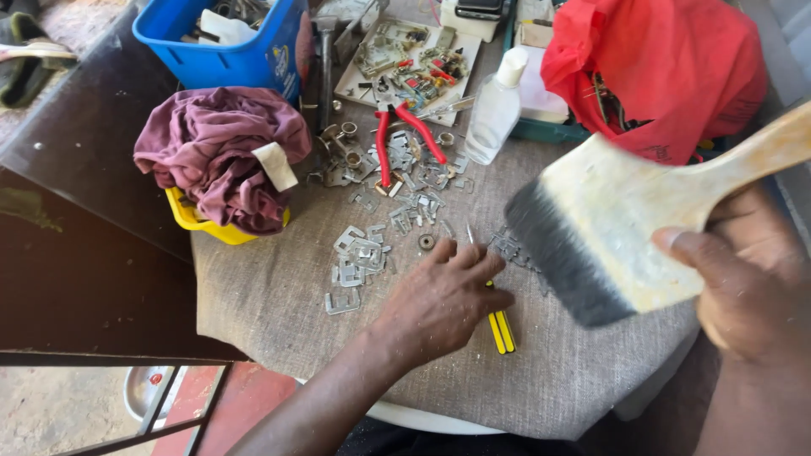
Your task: The person wipes a small metal part with a cloth, then uses a brush to sweep debris from the work surface. They then use a screwdriver to scrape or clean the edges of a small metal piece held on the table.
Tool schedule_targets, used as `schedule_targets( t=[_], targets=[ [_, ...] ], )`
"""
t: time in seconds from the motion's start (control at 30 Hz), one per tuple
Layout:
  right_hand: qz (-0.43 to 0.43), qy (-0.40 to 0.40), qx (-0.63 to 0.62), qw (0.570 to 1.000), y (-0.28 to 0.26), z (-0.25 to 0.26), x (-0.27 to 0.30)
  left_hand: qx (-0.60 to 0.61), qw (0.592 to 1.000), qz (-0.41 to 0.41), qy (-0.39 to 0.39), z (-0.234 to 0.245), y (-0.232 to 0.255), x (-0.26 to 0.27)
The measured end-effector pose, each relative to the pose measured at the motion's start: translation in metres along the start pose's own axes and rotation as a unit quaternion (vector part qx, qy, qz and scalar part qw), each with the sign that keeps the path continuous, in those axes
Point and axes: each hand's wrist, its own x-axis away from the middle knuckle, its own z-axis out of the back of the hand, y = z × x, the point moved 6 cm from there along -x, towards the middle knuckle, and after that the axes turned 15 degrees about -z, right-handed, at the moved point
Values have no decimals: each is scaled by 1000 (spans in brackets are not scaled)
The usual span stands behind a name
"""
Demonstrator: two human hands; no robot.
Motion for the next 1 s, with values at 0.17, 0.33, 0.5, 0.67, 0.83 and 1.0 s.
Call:
schedule_targets(
  t=[0.17,0.33,0.5,0.67,0.83,1.0],
  targets=[
    [-10,20,-63,998,20,-2,19,-13,1000,-7,15,-12,7,7],
    [-151,37,-122,980,64,-1,29,50,992,9,112,19,-3,26],
    [-155,65,-138,976,95,24,52,60,998,8,-6,-5,8,11],
    [-90,111,-111,984,104,60,61,-13,998,-12,65,-16,21,-4],
    [-51,139,-137,979,109,79,67,-57,993,-24,98,-15,22,3],
    [-117,146,-160,969,125,71,75,110,989,-23,97,-20,21,13]
  ],
)
